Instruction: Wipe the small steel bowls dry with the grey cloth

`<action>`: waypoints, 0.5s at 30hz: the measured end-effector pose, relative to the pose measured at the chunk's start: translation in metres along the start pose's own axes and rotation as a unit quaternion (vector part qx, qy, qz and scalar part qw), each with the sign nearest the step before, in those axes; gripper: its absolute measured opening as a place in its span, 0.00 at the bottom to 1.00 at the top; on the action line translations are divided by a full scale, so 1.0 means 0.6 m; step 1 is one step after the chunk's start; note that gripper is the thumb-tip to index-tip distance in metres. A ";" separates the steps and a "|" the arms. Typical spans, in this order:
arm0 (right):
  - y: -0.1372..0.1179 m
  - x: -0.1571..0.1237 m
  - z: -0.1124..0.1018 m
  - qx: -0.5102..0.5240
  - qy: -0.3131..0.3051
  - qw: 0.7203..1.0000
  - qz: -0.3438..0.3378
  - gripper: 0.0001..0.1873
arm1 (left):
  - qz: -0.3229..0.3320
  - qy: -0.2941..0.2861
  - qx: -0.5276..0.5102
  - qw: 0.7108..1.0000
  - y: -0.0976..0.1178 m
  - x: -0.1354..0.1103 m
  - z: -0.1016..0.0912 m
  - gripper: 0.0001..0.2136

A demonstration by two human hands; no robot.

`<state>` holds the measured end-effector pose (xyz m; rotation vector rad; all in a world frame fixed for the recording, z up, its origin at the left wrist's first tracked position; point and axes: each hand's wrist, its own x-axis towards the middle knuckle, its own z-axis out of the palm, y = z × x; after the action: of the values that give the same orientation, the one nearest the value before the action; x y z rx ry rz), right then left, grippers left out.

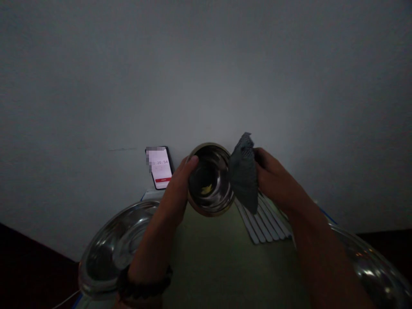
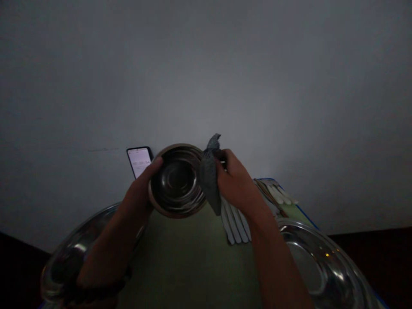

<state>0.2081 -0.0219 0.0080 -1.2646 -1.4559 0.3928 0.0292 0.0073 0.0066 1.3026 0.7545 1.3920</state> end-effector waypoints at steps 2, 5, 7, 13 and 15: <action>0.001 0.006 -0.002 0.023 0.113 0.993 0.006 0.10 | -0.010 -0.008 0.009 1.000 0.000 0.001 -0.009 0.19; 0.000 0.008 0.007 0.010 0.251 0.968 -0.031 0.08 | -0.037 -0.031 0.027 0.998 0.000 -0.001 -0.018 0.21; 0.000 0.007 0.019 -0.009 0.253 0.964 -0.087 0.10 | -0.063 -0.067 0.042 0.995 0.001 -0.004 -0.020 0.20; 0.021 0.006 0.053 -0.096 0.017 0.979 -0.177 0.16 | -0.118 -0.150 0.051 0.980 0.009 -0.016 -0.022 0.20; 0.028 0.007 0.055 -0.103 0.015 0.980 -0.172 0.14 | -0.117 -0.145 0.056 0.981 0.012 -0.019 -0.028 0.20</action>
<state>0.1883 0.0004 -0.0143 -1.1430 -1.6855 -0.0095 0.0094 -0.0018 0.0064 1.4174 0.7657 0.9586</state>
